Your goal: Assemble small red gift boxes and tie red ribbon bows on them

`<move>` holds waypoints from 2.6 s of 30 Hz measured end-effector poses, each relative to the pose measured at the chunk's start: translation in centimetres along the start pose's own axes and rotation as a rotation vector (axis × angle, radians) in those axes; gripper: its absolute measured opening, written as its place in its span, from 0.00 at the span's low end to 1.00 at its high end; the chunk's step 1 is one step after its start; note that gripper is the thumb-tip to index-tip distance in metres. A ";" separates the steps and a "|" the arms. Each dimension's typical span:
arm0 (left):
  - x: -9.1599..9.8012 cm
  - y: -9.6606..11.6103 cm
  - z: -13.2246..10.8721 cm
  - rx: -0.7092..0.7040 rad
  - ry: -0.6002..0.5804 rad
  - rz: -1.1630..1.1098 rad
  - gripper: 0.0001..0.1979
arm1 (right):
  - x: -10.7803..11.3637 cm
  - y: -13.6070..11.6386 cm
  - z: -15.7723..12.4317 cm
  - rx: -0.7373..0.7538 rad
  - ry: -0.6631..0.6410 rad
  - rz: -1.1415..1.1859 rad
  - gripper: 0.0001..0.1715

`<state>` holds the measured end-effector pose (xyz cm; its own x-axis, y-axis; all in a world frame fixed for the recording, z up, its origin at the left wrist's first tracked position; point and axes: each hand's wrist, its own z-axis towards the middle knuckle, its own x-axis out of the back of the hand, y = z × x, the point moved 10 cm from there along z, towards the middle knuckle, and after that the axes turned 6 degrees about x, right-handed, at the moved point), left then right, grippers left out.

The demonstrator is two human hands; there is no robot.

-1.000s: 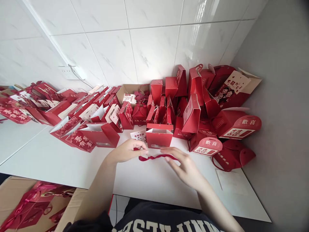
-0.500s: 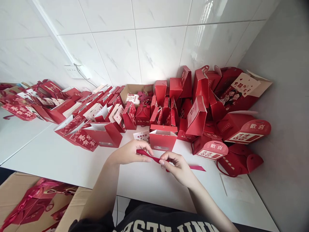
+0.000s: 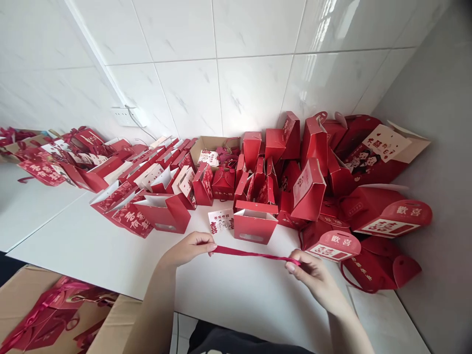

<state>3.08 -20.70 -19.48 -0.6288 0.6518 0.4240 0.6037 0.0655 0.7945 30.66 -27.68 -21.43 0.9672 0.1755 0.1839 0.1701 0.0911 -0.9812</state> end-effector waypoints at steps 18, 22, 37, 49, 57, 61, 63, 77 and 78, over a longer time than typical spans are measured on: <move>-12.9 4.8 2.7 -0.050 -0.024 -0.436 0.19 | -2.8 0.6 0.3 0.014 -0.052 -0.159 0.25; -12.5 4.1 2.2 -0.025 -0.148 -0.478 0.22 | -1.8 0.9 0.3 0.001 0.014 -0.163 0.27; -12.0 6.5 2.5 -0.161 -0.065 -0.395 0.12 | -2.0 0.9 0.4 0.026 0.149 -0.162 0.27; 0.5 5.8 -0.9 -0.482 0.155 -1.024 0.23 | 3.5 -1.5 -0.3 -0.019 0.480 -0.157 0.26; -7.4 8.4 1.2 -0.081 -0.129 -0.419 0.23 | -0.2 -6.4 2.5 0.101 0.167 -0.189 0.24; -10.6 10.5 2.5 -0.167 -0.180 -0.530 0.16 | -0.1 -7.8 3.3 0.136 0.187 -0.152 0.25; -10.9 10.5 2.9 -0.162 -0.205 -0.582 0.13 | 0.5 -8.0 3.4 0.145 0.235 -0.130 0.25; -10.9 8.6 2.7 -0.086 -0.354 -0.735 0.14 | 3.1 -5.1 2.1 0.129 0.352 -0.085 0.26; -10.7 8.8 2.7 -0.108 -0.359 -0.769 0.14 | 3.1 -5.1 2.1 0.139 0.352 -0.098 0.26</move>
<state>16.46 -25.09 -18.24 -0.6404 0.6565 -0.3986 0.0115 0.5271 0.8497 32.42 -25.58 -15.70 0.9574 -0.1858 0.2213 0.2608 0.2265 -0.9384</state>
